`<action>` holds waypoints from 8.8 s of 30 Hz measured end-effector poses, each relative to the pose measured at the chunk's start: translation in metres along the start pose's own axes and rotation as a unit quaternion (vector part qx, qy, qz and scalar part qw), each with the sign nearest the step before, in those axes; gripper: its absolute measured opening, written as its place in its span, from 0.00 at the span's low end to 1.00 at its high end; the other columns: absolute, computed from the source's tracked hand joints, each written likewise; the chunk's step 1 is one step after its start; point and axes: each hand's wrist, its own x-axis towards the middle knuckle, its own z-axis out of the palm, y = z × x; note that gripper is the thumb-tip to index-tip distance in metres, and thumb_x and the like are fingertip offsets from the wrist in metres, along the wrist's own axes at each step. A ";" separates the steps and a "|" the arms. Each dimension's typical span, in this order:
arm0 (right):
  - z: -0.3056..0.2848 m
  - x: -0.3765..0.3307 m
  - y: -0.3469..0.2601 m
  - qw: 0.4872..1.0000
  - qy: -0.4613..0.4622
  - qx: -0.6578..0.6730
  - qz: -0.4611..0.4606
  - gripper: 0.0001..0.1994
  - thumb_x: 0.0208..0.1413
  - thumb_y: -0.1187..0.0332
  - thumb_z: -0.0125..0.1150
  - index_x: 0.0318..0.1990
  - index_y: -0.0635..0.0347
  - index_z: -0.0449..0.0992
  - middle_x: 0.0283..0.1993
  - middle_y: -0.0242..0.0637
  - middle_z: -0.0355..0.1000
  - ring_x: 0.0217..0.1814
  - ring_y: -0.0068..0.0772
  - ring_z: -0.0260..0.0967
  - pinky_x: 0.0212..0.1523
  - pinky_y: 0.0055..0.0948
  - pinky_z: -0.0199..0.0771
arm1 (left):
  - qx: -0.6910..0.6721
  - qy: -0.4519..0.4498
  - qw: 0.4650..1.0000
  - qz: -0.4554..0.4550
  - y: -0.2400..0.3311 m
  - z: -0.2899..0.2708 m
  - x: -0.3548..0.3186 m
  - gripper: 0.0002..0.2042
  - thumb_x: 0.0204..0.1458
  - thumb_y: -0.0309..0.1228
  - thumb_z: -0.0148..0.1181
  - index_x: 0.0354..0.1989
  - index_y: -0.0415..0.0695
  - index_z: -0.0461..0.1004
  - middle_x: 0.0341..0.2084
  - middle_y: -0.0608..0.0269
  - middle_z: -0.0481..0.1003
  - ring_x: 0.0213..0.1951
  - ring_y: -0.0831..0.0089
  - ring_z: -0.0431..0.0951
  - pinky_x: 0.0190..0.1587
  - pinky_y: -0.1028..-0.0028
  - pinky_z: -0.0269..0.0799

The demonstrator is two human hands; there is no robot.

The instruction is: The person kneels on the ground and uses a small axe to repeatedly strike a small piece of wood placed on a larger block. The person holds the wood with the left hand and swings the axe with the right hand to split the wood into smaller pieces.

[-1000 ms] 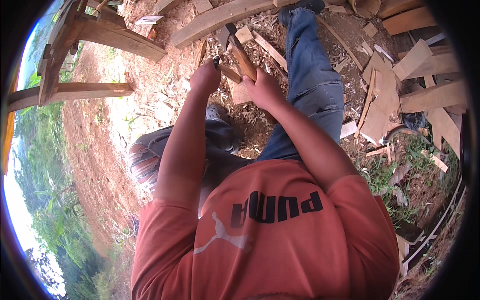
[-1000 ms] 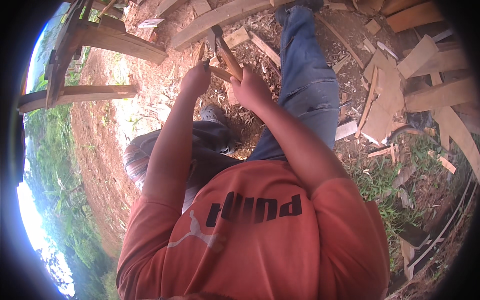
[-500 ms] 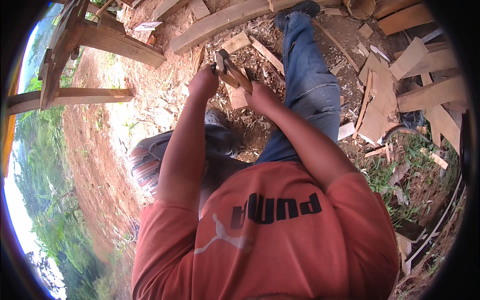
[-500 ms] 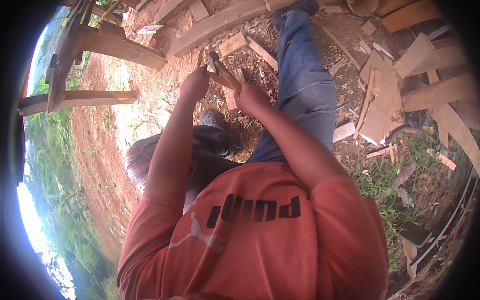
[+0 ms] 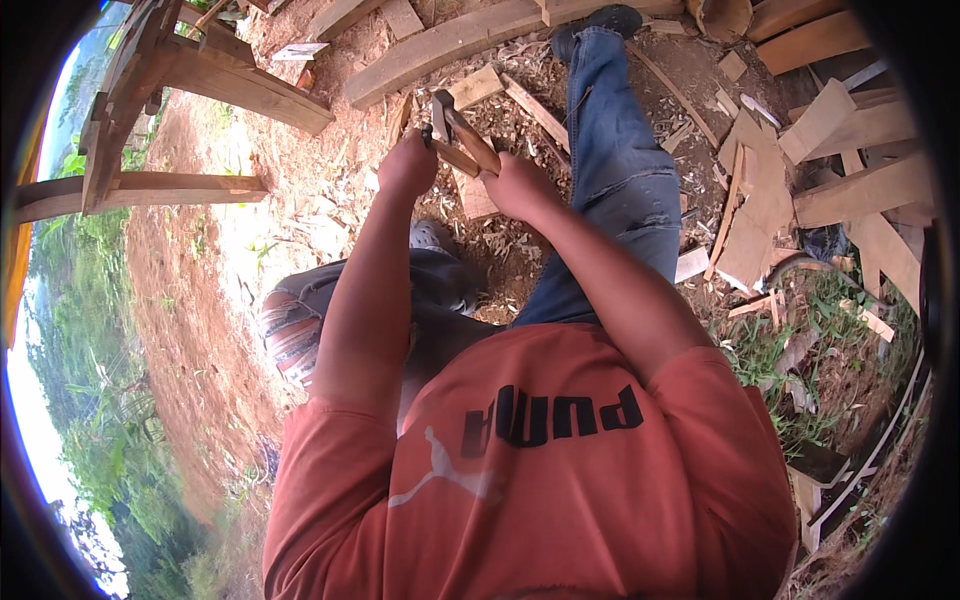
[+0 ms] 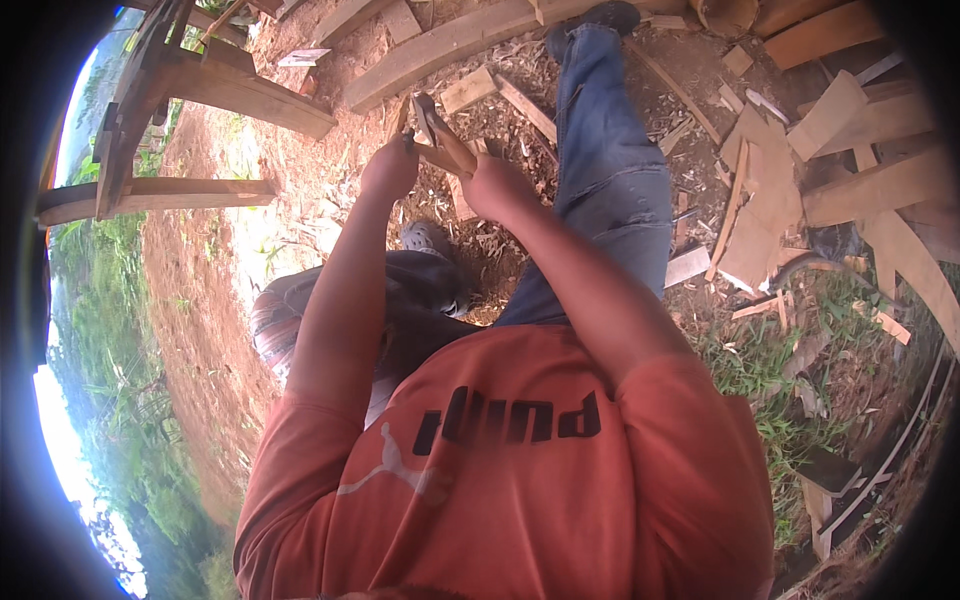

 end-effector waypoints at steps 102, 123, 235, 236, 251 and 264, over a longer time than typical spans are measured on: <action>-0.015 -0.021 0.017 0.993 0.088 0.067 -0.041 0.27 0.68 0.51 0.61 0.59 0.70 0.76 0.41 0.61 0.82 0.49 0.64 0.82 0.51 0.55 0.80 | 0.008 0.001 0.995 0.100 0.010 -0.011 -0.003 0.17 0.70 0.48 0.54 0.53 0.47 0.73 0.42 0.44 0.84 0.48 0.41 0.84 0.51 0.47 0.78; -0.028 -0.002 0.011 0.999 0.003 -0.027 -0.037 0.23 0.69 0.51 0.60 0.56 0.65 0.77 0.45 0.56 0.82 0.49 0.59 0.82 0.51 0.55 0.80 | 0.050 -0.014 0.993 0.108 0.012 -0.013 -0.006 0.18 0.70 0.48 0.52 0.53 0.45 0.73 0.43 0.43 0.85 0.49 0.40 0.85 0.52 0.45 0.79; -0.022 -0.026 0.018 1.000 0.014 -0.005 -0.011 0.20 0.69 0.53 0.60 0.49 0.66 0.78 0.44 0.57 0.81 0.49 0.61 0.81 0.51 0.55 0.80 | 0.035 -0.035 0.994 0.094 0.014 -0.012 -0.010 0.18 0.72 0.47 0.50 0.56 0.46 0.69 0.44 0.41 0.84 0.50 0.41 0.84 0.52 0.44 0.78; -0.020 -0.026 0.018 0.999 0.031 0.013 -0.013 0.21 0.69 0.53 0.60 0.49 0.66 0.78 0.44 0.58 0.81 0.49 0.61 0.82 0.51 0.55 0.80 | 0.039 -0.031 0.994 0.098 0.016 -0.013 -0.008 0.18 0.73 0.47 0.49 0.56 0.45 0.69 0.44 0.41 0.84 0.50 0.40 0.84 0.52 0.44 0.77; -0.005 -0.013 0.036 0.999 0.011 -0.030 -0.018 0.21 0.68 0.52 0.61 0.53 0.65 0.78 0.43 0.56 0.82 0.47 0.60 0.82 0.50 0.54 0.81 | 0.029 -0.014 0.994 0.107 0.013 -0.013 -0.005 0.15 0.71 0.44 0.52 0.52 0.43 0.71 0.41 0.39 0.84 0.47 0.38 0.84 0.50 0.43 0.78; -0.027 -0.012 0.013 0.999 -0.008 -0.026 -0.021 0.21 0.68 0.52 0.61 0.53 0.64 0.79 0.45 0.54 0.83 0.50 0.58 0.83 0.52 0.55 0.81 | 0.036 -0.013 0.993 0.116 0.000 -0.003 0.001 0.19 0.74 0.46 0.46 0.54 0.42 0.70 0.42 0.38 0.84 0.48 0.39 0.84 0.51 0.44 0.78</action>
